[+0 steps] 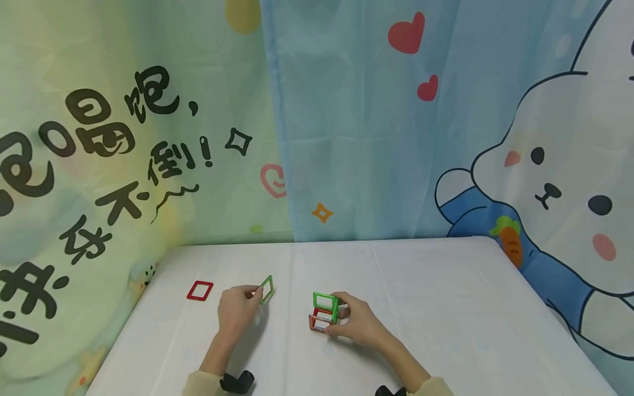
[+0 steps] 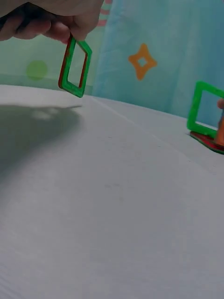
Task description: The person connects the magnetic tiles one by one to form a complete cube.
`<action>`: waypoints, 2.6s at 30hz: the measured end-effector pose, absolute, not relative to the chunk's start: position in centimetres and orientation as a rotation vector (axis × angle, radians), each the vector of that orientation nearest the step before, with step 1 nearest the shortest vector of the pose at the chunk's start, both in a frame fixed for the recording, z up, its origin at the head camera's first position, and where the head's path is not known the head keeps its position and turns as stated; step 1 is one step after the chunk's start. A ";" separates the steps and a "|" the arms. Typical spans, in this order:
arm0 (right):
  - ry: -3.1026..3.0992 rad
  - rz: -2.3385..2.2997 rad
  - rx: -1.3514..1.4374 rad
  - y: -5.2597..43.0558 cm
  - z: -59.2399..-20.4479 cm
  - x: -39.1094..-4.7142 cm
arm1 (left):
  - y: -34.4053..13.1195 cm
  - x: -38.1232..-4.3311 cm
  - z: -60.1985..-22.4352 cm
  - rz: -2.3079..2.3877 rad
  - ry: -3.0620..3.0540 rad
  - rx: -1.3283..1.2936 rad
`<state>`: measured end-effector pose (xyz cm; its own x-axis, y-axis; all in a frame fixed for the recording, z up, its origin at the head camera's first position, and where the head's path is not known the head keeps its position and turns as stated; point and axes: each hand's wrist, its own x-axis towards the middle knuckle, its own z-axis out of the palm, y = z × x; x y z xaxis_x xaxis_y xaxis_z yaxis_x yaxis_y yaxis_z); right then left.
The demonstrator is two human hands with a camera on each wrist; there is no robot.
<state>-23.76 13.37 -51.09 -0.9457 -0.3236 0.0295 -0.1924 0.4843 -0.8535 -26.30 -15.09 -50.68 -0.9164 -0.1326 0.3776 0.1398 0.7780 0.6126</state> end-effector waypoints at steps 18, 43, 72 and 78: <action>2.599 -1.450 -0.439 13.4 -51.4 -24.1 | -10.1 -24.1 -51.1 -1.021 -2.486 -0.065; 2.612 -1.460 -0.484 13.4 -51.3 -23.8 | -7.5 -22.7 -52.2 -1.105 -2.520 -0.077; 2.606 -1.457 -0.459 13.4 -51.5 -24.0 | -7.3 -22.4 -52.7 -1.244 -2.602 -0.212; 2.604 -1.457 -0.452 13.4 -51.5 -24.0 | -7.3 -22.4 -52.7 -1.285 -2.609 -0.254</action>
